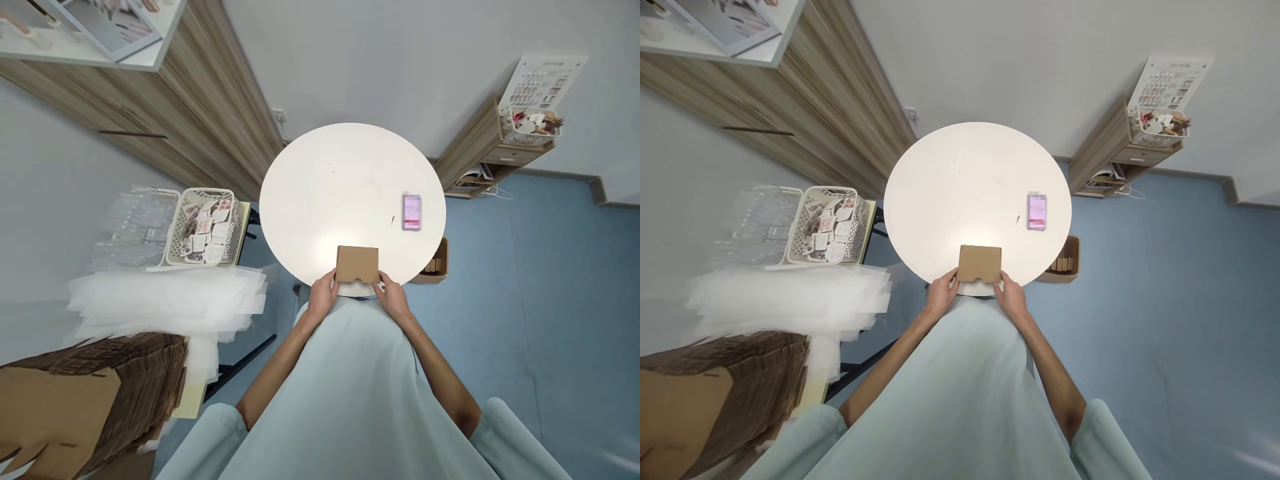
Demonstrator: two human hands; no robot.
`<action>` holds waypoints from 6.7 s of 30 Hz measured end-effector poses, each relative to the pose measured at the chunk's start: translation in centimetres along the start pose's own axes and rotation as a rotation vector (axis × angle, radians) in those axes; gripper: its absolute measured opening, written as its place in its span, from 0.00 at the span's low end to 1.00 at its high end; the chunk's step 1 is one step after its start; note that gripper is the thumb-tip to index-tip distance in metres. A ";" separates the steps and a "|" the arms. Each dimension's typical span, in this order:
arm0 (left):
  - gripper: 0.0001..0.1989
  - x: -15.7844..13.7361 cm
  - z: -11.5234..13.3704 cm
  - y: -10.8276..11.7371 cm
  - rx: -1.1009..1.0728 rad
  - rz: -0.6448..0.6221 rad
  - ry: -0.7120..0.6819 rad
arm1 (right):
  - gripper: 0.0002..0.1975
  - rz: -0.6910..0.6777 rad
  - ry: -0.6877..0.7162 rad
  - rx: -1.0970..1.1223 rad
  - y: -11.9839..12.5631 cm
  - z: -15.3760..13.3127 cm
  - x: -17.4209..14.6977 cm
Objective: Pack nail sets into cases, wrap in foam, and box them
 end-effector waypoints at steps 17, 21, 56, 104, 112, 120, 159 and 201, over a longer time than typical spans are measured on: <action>0.18 0.5 0.3 0.1 -0.121 -0.031 0.190 | 0.18 -0.097 -0.014 -0.042 0.3 -0.3 0.8; 0.17 1.0 -0.6 -0.4 -0.050 -0.034 0.231 | 0.15 -0.138 -0.024 -0.046 -0.1 0.2 1.0; 0.21 0.7 -1.8 -0.7 -0.350 0.010 0.268 | 0.23 0.029 0.083 0.508 -2.1 3.2 2.8; 0.23 1.7 -2.4 -0.5 -0.544 0.014 0.368 | 0.15 0.137 -0.061 0.479 -0.4 3.2 3.1; 0.23 -2.5 -1.6 -1.9 -0.552 0.097 0.287 | 0.20 0.128 -0.017 0.460 -1.1 3.6 -1.4; 0.20 -13.4 -2.1 -9.1 -0.716 0.114 0.431 | 0.30 0.135 -0.262 0.646 -5.1 10.9 -14.6; 0.29 -10.2 28.9 -33.5 -0.746 -0.348 0.295 | 0.31 0.260 -0.322 1.142 20.4 40.7 -21.5; 0.12 16.3 27.6 -46.2 -0.611 -0.468 0.778 | 0.10 -0.064 -0.502 0.281 31.0 40.0 8.0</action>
Point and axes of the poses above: each hand's wrist, its own x-axis towards the middle knuckle, its own y-axis out of the back of the hand, z = x × y, the point moved 4 cm from there along x, towards the middle knuckle, and after that the axes turned 4 degrees about x, right-handed, at the moved point
